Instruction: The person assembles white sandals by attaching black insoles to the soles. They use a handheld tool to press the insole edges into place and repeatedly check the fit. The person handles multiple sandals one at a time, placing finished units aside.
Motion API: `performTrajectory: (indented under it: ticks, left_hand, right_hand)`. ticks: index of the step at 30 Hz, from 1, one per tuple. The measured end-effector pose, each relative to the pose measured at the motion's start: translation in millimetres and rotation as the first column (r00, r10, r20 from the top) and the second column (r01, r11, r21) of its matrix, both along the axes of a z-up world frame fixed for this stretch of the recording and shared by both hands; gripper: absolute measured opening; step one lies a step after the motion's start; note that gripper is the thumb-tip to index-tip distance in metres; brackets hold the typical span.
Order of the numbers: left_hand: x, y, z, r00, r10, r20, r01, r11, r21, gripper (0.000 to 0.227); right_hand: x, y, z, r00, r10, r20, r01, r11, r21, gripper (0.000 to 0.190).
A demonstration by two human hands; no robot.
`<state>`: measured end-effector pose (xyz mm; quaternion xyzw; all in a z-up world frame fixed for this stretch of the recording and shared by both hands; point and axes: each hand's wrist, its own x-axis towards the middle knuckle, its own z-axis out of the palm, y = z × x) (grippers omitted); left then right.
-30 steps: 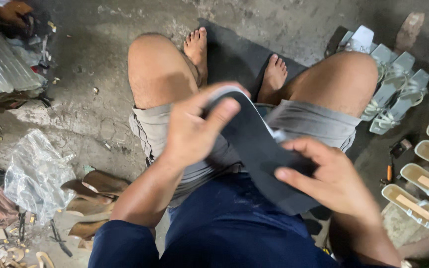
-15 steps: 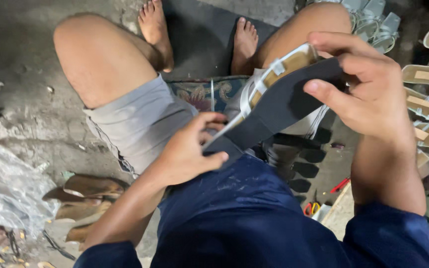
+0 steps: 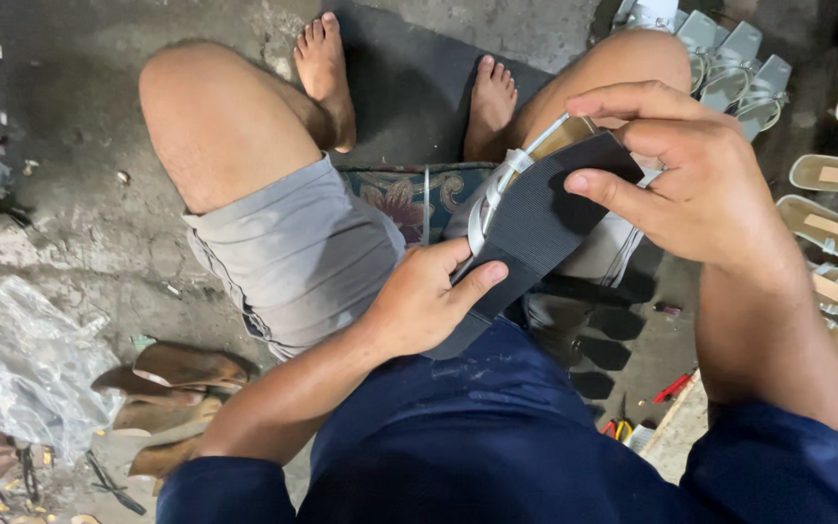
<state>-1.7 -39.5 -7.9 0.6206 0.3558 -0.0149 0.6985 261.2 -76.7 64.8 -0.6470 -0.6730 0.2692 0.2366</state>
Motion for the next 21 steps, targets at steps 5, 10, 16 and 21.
performTrajectory:
  ticks: [5,10,16,21]
  left_hand:
    - [5,-12,-7,0.958,0.198,0.207,-0.216,0.974,0.069,0.034]
    - [9,10,8,0.925,0.111,0.364,-0.164,0.979,0.119,0.040]
    - [-9,48,51,0.827,-0.069,0.559,-0.240,0.854,0.461,0.054]
    - [-4,47,70,0.887,-0.067,0.456,-0.208,0.825,0.525,0.037]
  right_hand:
    - [-8,-9,10,0.907,-0.252,-0.337,0.290,0.955,0.067,0.016]
    - [-15,-23,27,0.865,-0.332,-0.376,0.335,0.940,-0.062,0.007]
    - [-29,-26,38,0.960,-0.145,-0.240,0.135,0.989,-0.056,0.011]
    - [-36,-24,39,0.953,-0.103,-0.286,0.109,0.994,0.008,0.012]
